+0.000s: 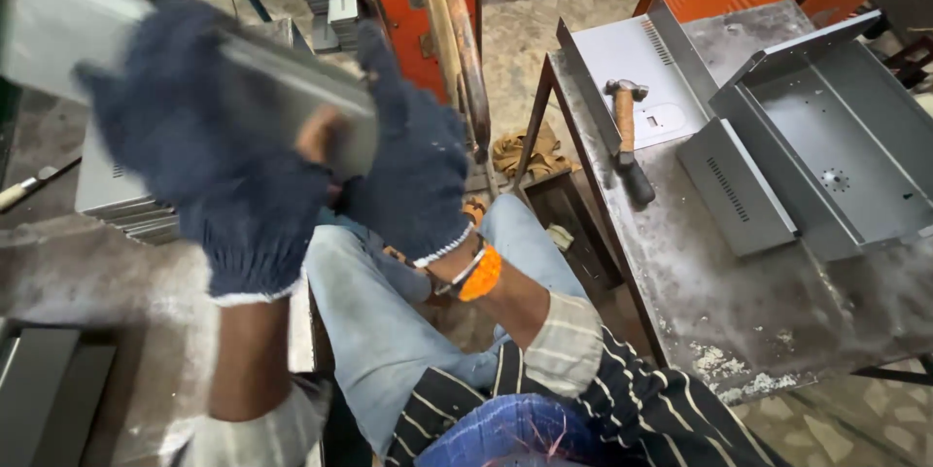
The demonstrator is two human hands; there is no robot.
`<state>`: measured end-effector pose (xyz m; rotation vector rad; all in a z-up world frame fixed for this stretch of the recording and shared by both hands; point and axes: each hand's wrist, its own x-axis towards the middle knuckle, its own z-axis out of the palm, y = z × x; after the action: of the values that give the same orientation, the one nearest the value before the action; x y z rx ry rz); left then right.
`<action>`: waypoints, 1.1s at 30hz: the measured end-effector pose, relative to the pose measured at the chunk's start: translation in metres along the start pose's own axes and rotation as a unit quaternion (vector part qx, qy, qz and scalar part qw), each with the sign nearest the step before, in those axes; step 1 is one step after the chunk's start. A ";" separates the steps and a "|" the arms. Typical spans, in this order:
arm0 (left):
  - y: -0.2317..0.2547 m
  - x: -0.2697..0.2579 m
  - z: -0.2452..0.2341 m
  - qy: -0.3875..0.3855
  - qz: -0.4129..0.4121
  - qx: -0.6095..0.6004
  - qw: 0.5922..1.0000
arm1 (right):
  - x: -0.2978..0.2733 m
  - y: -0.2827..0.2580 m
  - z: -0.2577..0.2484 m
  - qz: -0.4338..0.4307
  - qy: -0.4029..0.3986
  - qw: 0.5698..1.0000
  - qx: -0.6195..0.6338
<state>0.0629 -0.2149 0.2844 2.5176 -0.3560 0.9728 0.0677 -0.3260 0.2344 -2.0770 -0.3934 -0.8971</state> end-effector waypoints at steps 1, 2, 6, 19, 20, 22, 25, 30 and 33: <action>-0.001 -0.006 0.011 0.025 -0.029 -0.040 0.998 | 0.002 0.001 -0.001 -0.001 0.001 1.000 0.000; -0.002 -0.013 0.023 0.048 -0.059 -0.080 0.994 | 0.003 0.002 -0.003 -0.030 0.066 0.997 0.038; 0.003 -0.045 0.068 0.137 -0.175 -0.236 0.946 | 0.003 0.015 -0.018 0.019 0.199 0.963 0.183; 0.130 -0.054 0.126 -0.139 -0.201 -0.551 0.798 | -0.102 0.168 -0.087 0.261 0.180 0.681 0.660; 0.129 -0.059 0.139 -0.159 -0.199 -0.553 0.793 | -0.095 0.156 -0.088 0.317 0.212 0.660 0.647; 0.124 -0.074 0.164 -0.174 -0.201 -0.554 0.789 | -0.097 0.153 -0.083 0.373 0.240 0.637 0.630; 0.108 -0.097 0.189 -0.162 -0.263 -0.591 0.746 | -0.112 0.169 -0.063 0.429 0.243 0.649 0.580; 0.085 -0.121 0.187 -0.059 -0.380 -0.648 0.657 | -0.106 0.146 -0.040 0.414 0.171 0.699 0.558; 0.078 -0.123 0.174 -0.046 -0.412 -0.597 0.686 | -0.118 0.160 -0.022 0.436 0.141 0.731 0.506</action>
<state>0.0451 -0.3536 0.1059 1.2033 0.1422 0.0773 0.0632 -0.4379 0.0681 -0.8567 0.2539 -0.2459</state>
